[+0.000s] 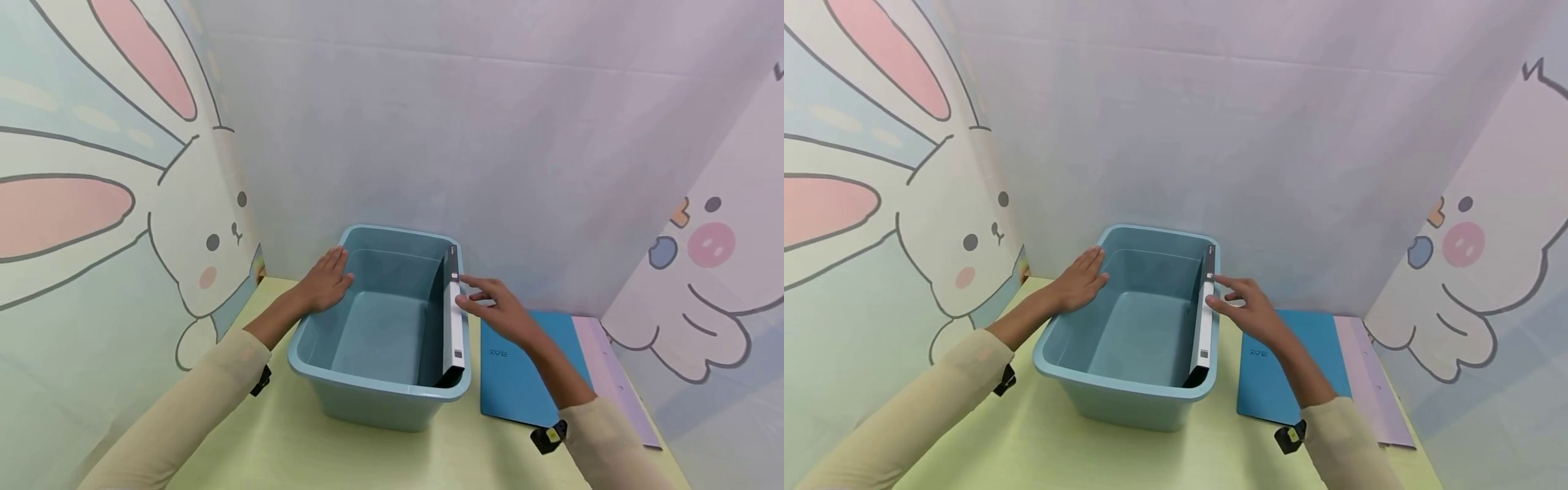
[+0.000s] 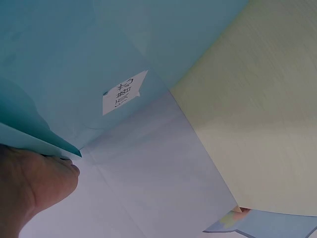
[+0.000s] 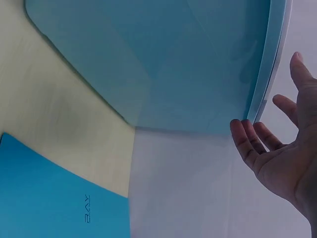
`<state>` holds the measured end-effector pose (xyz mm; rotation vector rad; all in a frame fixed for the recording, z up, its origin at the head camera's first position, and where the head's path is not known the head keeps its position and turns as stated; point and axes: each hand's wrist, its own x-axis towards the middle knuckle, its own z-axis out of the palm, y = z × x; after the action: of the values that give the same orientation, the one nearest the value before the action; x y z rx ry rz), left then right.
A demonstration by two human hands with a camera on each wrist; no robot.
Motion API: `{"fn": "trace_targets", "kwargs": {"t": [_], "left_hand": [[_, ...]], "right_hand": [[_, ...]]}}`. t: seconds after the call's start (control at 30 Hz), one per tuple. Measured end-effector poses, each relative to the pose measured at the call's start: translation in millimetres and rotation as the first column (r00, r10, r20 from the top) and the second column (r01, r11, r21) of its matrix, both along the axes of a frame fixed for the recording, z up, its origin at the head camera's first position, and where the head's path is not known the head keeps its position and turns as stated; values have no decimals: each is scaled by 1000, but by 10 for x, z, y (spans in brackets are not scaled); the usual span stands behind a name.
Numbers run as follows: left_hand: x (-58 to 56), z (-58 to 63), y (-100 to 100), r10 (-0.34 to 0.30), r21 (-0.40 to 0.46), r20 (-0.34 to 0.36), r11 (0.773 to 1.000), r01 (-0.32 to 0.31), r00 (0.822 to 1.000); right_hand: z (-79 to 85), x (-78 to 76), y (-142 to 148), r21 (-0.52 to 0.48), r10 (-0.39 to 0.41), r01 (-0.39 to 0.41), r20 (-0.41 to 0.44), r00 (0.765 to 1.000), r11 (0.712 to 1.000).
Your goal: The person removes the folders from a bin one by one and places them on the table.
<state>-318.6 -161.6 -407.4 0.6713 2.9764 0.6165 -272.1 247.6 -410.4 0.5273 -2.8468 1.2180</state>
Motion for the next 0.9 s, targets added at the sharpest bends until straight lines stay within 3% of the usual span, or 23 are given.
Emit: {"fn": "trace_targets", "kwargs": {"t": [0.37, 0.7, 0.9], "left_hand": [[-17, -9, 24, 8, 0, 10, 1000, -8, 1000], [-40, -24, 12, 6, -8, 2, 1000, -6, 1000], [-43, -27, 20, 15, -3, 11, 1000, -15, 1000]], "right_hand": [[4, -88, -183, 83, -18, 20, -33, 999, 996], [237, -145, -436, 183, 68, -63, -22, 997, 981], [390, -155, -636, 259, 47, -57, 45, 998, 964]]}}
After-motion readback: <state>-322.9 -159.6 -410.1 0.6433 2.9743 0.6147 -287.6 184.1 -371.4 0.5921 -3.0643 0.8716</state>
